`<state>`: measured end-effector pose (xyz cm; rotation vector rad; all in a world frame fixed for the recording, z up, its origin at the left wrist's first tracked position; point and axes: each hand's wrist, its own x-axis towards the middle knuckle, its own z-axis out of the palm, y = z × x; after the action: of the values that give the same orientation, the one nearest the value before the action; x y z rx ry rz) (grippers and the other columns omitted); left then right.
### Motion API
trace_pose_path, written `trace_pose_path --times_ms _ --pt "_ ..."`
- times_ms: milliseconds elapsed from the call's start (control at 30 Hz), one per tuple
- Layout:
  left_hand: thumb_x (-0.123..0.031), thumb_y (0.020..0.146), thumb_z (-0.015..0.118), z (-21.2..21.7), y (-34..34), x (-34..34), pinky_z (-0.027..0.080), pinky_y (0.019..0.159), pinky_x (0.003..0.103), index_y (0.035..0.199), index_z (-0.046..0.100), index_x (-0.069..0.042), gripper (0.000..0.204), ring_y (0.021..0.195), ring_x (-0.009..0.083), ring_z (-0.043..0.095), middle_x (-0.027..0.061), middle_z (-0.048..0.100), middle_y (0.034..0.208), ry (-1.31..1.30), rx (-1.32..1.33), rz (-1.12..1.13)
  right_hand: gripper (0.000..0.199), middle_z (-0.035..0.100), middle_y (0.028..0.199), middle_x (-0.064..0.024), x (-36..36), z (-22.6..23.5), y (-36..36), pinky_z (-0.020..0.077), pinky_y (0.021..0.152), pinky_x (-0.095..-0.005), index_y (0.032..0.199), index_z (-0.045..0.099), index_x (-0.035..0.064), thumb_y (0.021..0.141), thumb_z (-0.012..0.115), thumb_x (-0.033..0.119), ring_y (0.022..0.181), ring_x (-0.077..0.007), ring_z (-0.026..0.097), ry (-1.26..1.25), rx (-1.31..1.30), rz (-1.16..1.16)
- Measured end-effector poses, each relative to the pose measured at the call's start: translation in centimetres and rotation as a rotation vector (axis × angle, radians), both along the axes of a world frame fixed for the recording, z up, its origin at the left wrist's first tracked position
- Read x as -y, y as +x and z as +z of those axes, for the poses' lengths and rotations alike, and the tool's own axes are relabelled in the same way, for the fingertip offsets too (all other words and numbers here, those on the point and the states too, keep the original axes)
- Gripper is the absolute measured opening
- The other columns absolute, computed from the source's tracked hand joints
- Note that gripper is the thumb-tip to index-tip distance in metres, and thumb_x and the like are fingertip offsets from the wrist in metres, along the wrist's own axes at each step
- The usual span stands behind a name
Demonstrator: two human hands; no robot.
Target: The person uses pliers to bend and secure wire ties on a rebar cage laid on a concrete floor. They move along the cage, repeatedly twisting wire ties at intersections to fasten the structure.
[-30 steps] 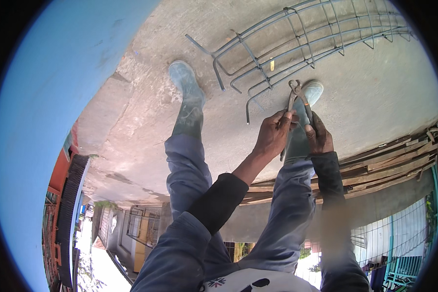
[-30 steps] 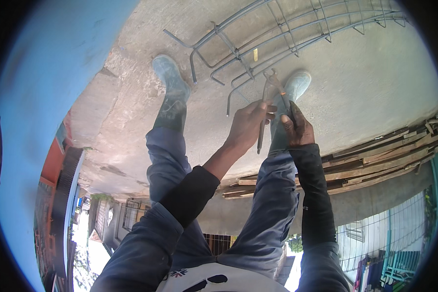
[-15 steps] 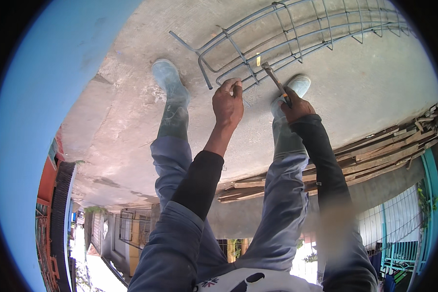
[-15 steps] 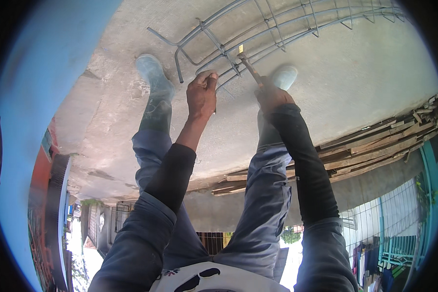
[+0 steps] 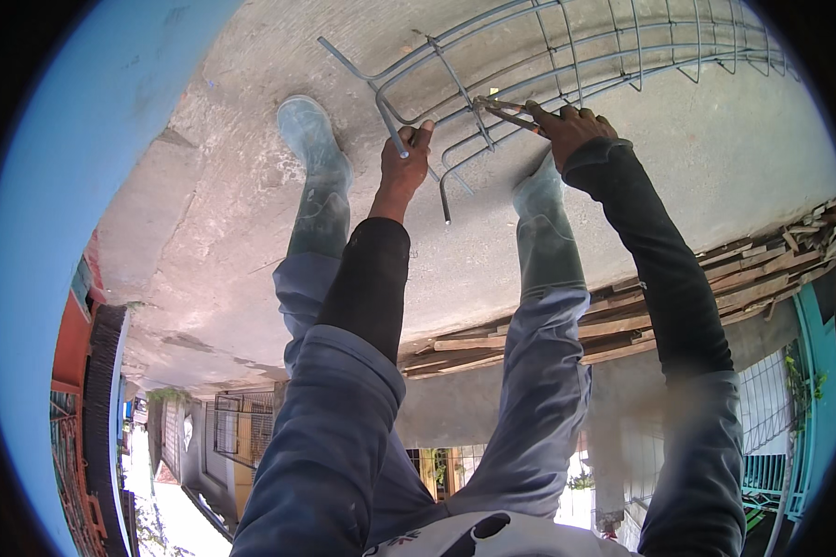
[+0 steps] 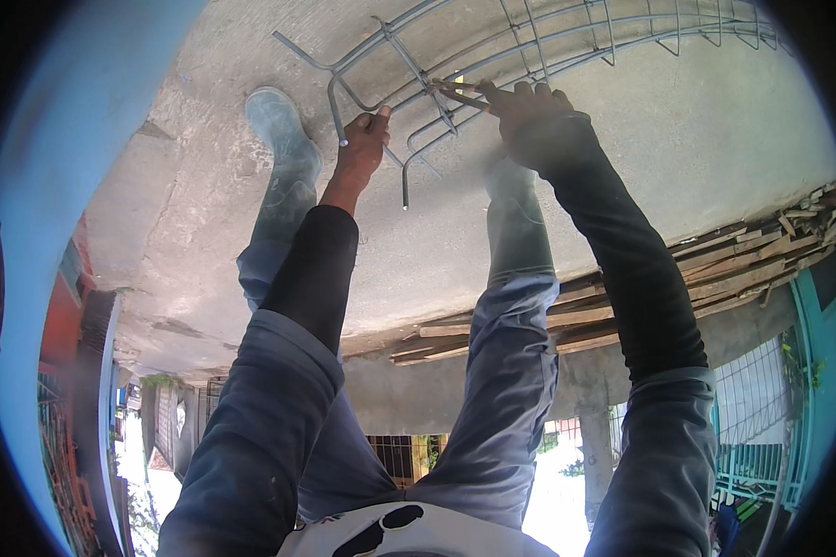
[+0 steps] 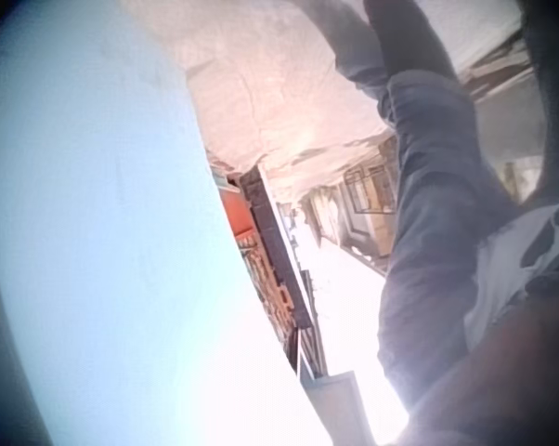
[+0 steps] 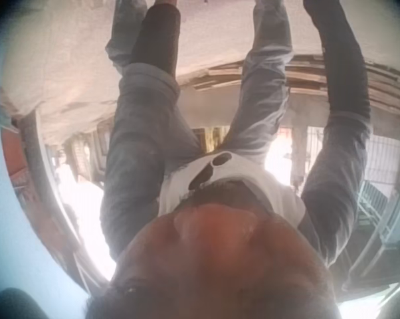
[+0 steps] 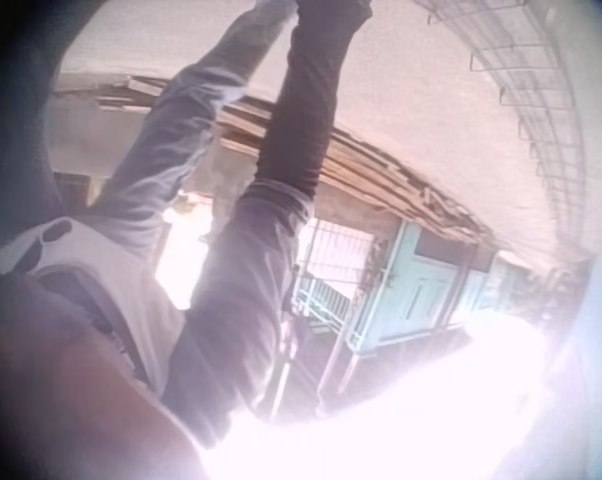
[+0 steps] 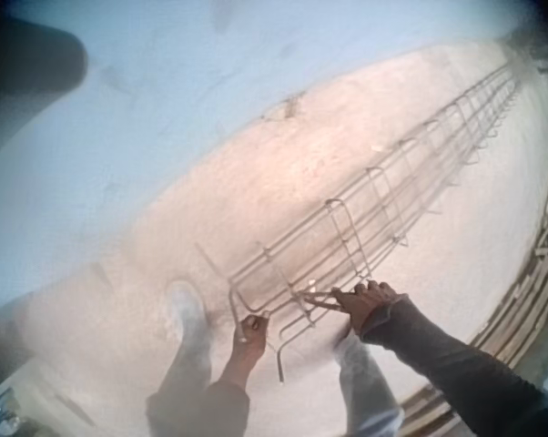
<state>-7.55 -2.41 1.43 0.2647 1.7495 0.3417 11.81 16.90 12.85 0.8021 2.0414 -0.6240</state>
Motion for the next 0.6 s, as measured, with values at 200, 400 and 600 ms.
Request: trace_pose_path --times_ms 200,400,600 --pt "-0.046 0.091 0.061 0.6 1.1 0.2 0.041 0.045 0.026 0.075 0.055 -0.007 0.042 0.049 0.0089 0.042 -0.0028 0.042 0.059 -0.037 0.148 0.453 0.042 0.062 0.094 -0.0136 -0.8 -0.9 -0.3 0.0502 0.08 -0.038 0.133 0.05 0.0158 0.091 0.055 0.015 0.09 -0.0278 0.064 0.252 -0.208 0.332" --pt "-0.037 0.089 0.067 0.5 0.8 -0.6 0.035 0.038 0.029 0.076 0.059 -0.002 0.039 0.044 0.0103 0.041 0.0009 0.047 0.059 -0.153 0.18 0.549 0.045 0.064 0.106 -0.0125 -1.9 -0.2 -3.6 0.0423 0.097 -0.0429 0.129 0.054 0.0149 0.086 0.066 0.019 0.102 -0.0283 0.063 0.246 -0.119 0.429" --pt "-0.038 0.087 0.07 0.5 -0.2 -0.9 0.034 0.039 0.028 0.079 0.06 0.002 0.042 0.044 0.0114 0.042 0.0036 0.053 0.064 -0.208 0.198 0.541 0.045 0.061 0.123 -0.013 -2.1 -0.1 -7.4 0.0297 0.106 -0.0538 0.134 0.051 0.0236 0.09 0.06 0.025 0.113 -0.0317 0.059 0.151 0.217 0.477"
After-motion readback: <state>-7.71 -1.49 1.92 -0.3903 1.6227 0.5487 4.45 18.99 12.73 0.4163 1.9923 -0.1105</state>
